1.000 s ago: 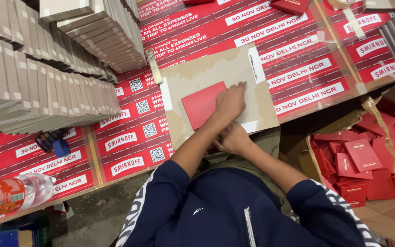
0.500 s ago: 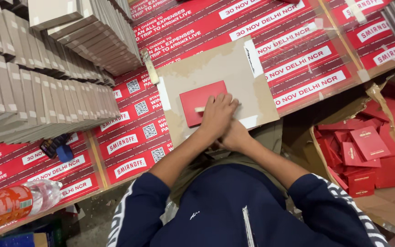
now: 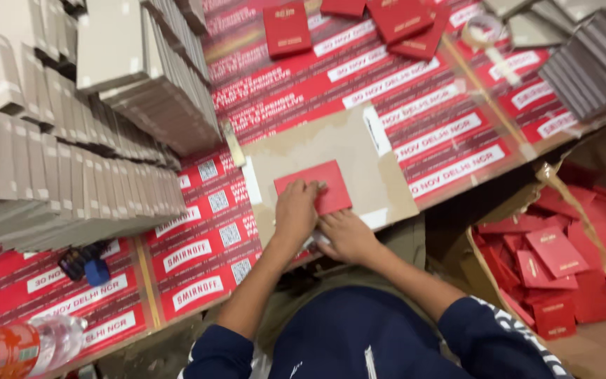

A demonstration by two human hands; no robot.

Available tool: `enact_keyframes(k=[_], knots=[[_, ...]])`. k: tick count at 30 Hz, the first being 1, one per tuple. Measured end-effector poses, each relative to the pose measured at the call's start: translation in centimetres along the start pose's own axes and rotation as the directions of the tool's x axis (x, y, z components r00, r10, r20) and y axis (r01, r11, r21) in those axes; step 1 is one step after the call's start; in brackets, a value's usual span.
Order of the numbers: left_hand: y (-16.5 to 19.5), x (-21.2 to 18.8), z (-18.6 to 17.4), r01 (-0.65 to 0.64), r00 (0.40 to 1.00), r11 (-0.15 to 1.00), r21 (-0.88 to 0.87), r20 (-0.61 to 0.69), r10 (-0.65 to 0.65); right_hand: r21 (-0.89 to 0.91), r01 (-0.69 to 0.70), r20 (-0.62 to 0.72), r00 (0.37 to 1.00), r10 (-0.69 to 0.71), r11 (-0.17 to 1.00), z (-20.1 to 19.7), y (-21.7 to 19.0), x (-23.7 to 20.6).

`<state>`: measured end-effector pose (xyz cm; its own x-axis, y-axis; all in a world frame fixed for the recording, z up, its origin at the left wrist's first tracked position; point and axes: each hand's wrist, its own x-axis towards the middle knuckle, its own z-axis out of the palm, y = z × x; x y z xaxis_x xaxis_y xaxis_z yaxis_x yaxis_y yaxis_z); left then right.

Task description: The person sits at a workbench and uses a small flat hand tool to press and crease the folded edges of red cardboard gift boxes, working one box at a time. They turn each box to crease its sides, then set finished boxes on the table with completed ones.

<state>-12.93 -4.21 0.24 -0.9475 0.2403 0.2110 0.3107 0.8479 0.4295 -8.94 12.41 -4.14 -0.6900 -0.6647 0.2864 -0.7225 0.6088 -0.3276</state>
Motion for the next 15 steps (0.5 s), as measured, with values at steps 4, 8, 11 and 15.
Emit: enact_keyframes(k=[4,8,11,15], knots=[[1.1,1.5,2.3,-0.201,0.979,0.979,-0.034,-0.018,0.201,-0.039,-0.069,0.245,0.967,0.076,0.997,-0.2,0.2,0.0],[2.5,0.1,3.0,-0.362,0.928,0.929,-0.078,0.062,0.367,-0.038,0.086,-0.195,0.976,-0.092,0.996,0.4,0.7,-0.7],[1.4,-1.2,1.5,-0.228,0.944,0.963,-0.144,0.209,0.255,0.062,-0.048,0.109,0.993,0.041,0.997,0.8,0.8,-0.8],[-1.6,-3.2,-0.7,0.097,0.982,0.968,-0.231,-0.139,-0.131,0.132,-0.036,-0.153,0.987,0.056,0.991,-0.2,0.4,-0.2]])
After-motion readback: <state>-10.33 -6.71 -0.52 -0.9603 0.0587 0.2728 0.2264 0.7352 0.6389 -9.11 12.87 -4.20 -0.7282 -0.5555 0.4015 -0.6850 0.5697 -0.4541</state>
